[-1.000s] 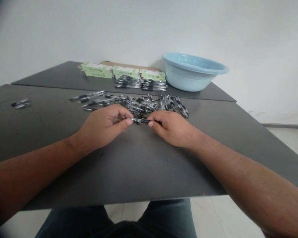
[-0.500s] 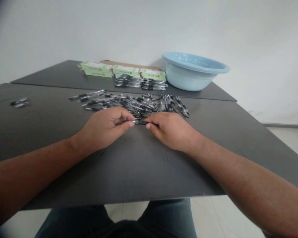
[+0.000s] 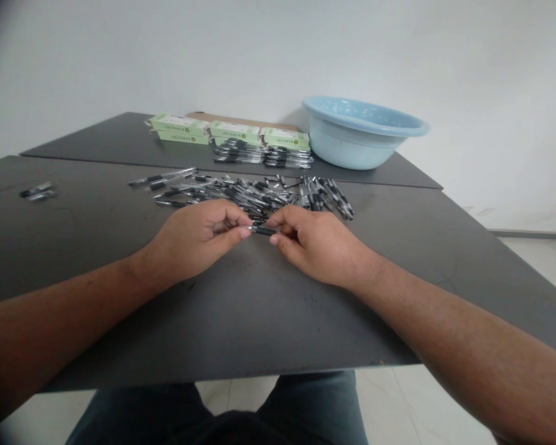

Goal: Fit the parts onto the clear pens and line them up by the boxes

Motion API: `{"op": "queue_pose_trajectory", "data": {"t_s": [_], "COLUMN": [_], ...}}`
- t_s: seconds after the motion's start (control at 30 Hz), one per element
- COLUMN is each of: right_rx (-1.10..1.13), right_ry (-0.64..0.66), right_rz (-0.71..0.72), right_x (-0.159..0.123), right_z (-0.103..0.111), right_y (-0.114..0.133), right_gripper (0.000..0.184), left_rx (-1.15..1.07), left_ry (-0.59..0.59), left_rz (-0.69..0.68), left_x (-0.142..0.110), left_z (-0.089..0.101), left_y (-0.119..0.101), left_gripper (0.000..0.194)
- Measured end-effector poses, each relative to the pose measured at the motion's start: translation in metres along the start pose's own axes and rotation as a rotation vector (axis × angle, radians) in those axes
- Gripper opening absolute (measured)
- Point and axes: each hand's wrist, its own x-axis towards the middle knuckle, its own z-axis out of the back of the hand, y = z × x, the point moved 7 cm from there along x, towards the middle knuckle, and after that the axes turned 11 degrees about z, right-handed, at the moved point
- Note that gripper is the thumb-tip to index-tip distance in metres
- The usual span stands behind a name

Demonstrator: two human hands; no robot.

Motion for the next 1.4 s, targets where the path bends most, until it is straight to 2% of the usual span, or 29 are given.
{"op": "queue_pose_trajectory", "data": {"t_s": [0.07, 0.17, 0.3, 0.43, 0.53, 0.67, 0.8, 0.87, 0.97, 1.17, 1.3, 1.4], "right_rx": [-0.003, -0.063, -0.097, -0.071, -0.099, -0.104, -0.062, -0.080, -0.075, -0.053, -0.041, -0.024], "right_ry": [-0.025, -0.001, 0.019, -0.053, -0.035, 0.028, -0.048, -0.037, 0.015, -0.033, 0.031, 0.002], "right_rz": [-0.025, 0.050, 0.147, 0.093, 0.099, 0.157, 0.088, 0.101, 0.155, 0.091, 0.133, 0.096], "right_x": [-0.0004, 0.0008, 0.0007, -0.0003, -0.0001, 0.0001, -0.0005, -0.0002, 0.0006, 0.0010, 0.0015, 0.0012], "right_z": [0.0024, 0.0025, 0.0006, 0.0043, 0.0037, -0.0001, 0.0053, 0.0050, 0.0012, 0.0040, 0.0004, 0.0024], "right_y": [-0.0023, 0.0004, 0.0050, 0.0023, 0.0025, 0.0057, 0.0012, 0.0017, 0.0046, 0.0007, 0.0036, 0.0011], "right_gripper": [0.016, 0.008, 0.023, 0.011, 0.008, 0.023, 0.011, 0.011, 0.023, 0.011, 0.029, 0.017], "left_rx": [0.002, -0.003, -0.013, -0.011, -0.005, -0.007, -0.011, -0.013, -0.016, -0.010, -0.018, -0.013], "left_ry": [-0.005, -0.012, -0.018, -0.019, -0.020, -0.018, -0.020, -0.024, -0.022, -0.028, -0.018, -0.018], "left_rz": [-0.008, -0.025, -0.043, -0.044, -0.039, -0.054, -0.064, -0.071, -0.078, -0.079, -0.108, -0.108], "left_x": [-0.0005, -0.0007, 0.0002, 0.0003, -0.0004, -0.0010, -0.0005, -0.0005, -0.0008, -0.0011, -0.0017, -0.0016], "left_z": [0.0003, 0.0004, 0.0005, 0.0004, 0.0004, 0.0004, 0.0002, 0.0003, 0.0002, 0.0007, -0.0002, -0.0005], "left_y": [-0.0004, -0.0008, -0.0009, -0.0020, -0.0028, -0.0037, -0.0032, -0.0034, -0.0039, -0.0037, -0.0056, -0.0056], "left_gripper": [0.012, 0.012, 0.012, 0.012, 0.012, 0.012, 0.012, 0.012, 0.013, 0.012, 0.012, 0.012]}}
